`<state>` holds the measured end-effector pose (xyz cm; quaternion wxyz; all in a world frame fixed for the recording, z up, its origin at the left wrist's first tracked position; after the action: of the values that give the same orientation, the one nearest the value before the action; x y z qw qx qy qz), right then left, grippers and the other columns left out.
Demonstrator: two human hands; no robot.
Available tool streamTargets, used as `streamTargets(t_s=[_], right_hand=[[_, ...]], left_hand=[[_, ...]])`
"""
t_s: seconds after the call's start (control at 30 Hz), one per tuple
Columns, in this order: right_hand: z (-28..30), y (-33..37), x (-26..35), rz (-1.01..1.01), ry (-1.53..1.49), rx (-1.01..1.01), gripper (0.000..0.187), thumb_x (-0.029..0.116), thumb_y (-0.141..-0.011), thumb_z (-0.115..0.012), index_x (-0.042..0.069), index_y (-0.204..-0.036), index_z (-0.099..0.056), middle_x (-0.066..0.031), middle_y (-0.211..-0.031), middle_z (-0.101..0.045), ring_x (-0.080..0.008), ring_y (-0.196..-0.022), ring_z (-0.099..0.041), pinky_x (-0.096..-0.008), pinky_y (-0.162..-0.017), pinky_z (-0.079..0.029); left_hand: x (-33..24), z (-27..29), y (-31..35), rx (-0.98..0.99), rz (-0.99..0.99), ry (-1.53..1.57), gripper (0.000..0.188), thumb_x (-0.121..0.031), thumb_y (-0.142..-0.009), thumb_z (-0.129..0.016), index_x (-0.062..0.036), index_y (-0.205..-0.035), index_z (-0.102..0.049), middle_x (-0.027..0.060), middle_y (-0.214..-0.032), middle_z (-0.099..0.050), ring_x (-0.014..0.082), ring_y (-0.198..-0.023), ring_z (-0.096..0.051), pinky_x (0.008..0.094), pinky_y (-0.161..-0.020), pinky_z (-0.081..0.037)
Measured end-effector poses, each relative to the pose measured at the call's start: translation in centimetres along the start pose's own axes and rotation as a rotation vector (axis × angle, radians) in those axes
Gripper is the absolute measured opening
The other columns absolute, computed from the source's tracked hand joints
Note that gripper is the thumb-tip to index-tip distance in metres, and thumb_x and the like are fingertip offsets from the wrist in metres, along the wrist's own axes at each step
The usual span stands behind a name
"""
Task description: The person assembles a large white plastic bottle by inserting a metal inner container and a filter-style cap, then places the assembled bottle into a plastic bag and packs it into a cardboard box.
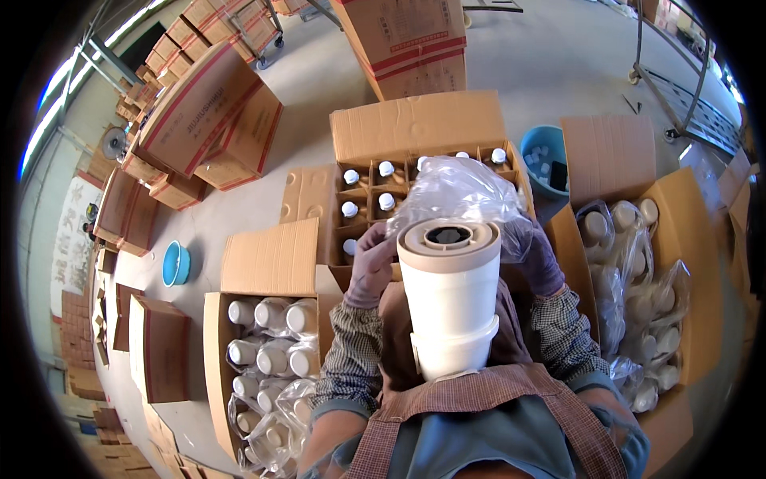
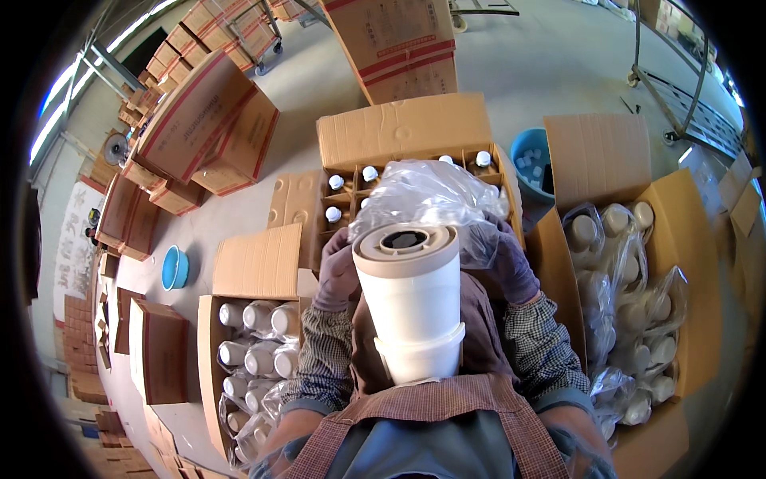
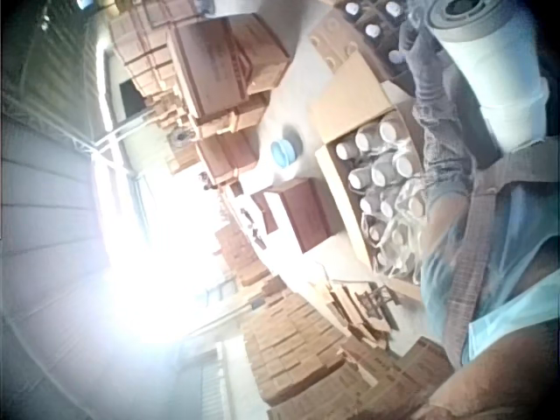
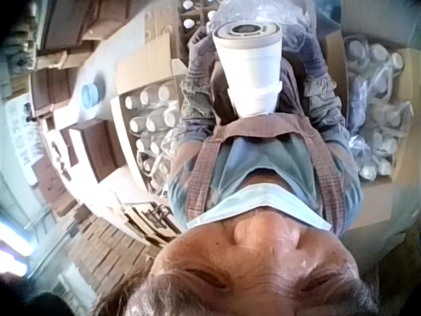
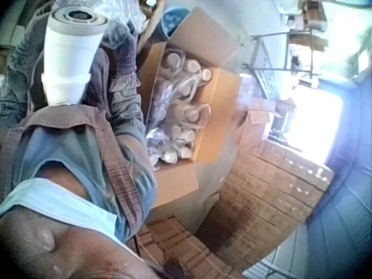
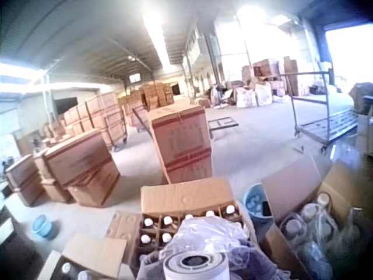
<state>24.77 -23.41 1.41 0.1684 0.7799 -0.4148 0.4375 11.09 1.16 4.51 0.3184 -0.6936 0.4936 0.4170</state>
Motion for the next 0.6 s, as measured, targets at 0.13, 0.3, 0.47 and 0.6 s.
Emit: streamTargets(t_s=[0.13,0.3,0.47,0.6], right_hand=[[-4.0,1.7,3.7,-0.058,0.389,0.014,0.05,0.036,-0.092,-0.074,-0.005,-0.119,-0.066,-0.0061,-0.105,-0.065,-0.008,-0.08,-0.061,-0.0213,-0.07,-0.048],[-7.0,8.0,6.8,0.199,0.59,0.372,0.021,-0.005,-0.08,-0.069,-0.003,-0.101,-0.072,-0.0076,-0.092,-0.065,-0.016,-0.082,-0.062,-0.0292,-0.074,-0.051],[-3.3,13.1,1.2,0.114,0.82,0.259,0.015,-0.006,-0.08,-0.067,0.002,-0.092,-0.071,-0.01,-0.097,-0.066,-0.0248,-0.093,-0.064,-0.0334,-0.085,-0.051],[-3.4,17.6,-2.5,0.113,0.863,0.272,0.023,0.0,-0.084,-0.064,0.003,-0.107,-0.065,-0.0132,-0.102,-0.068,-0.0304,-0.098,-0.065,-0.0367,-0.091,-0.051]], left_hand=[[-2.4,0.3,5.3,-0.117,-0.146,-0.036,0.011,-0.001,-0.093,-0.061,0.0031,-0.102,-0.067,0.0095,-0.117,-0.069,0.0128,-0.106,-0.063,0.027,-0.093,-0.049],[-5.3,-2.4,12.2,-0.007,-0.475,-0.405,0.013,0.011,-0.083,-0.066,-0.0008,-0.083,-0.061,0.0139,-0.113,-0.065,0.0307,-0.121,-0.059,0.0414,-0.101,-0.046],[-3.0,-4.5,18.2,0.074,-0.557,-1.033,0.02,0.007,-0.068,-0.066,-0.0072,-0.078,-0.058,0.0108,-0.104,-0.068,0.038,-0.121,-0.057,0.0552,-0.109,-0.041],[1.6,-5.7,22.2,0.203,-0.542,-1.377,0.016,-0.003,-0.07,-0.065,-0.011,-0.083,-0.061,0.0082,-0.104,-0.065,0.0348,-0.113,-0.059,0.0554,-0.105,-0.043]])
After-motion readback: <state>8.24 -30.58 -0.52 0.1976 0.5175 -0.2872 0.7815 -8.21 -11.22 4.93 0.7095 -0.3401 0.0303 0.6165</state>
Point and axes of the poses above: each hand's wrist, its own y-axis away from the middle knuckle, its own z-axis out of the back of the hand, x = y × z, the point moved 9 cm from there along -y, towards the middle knuckle
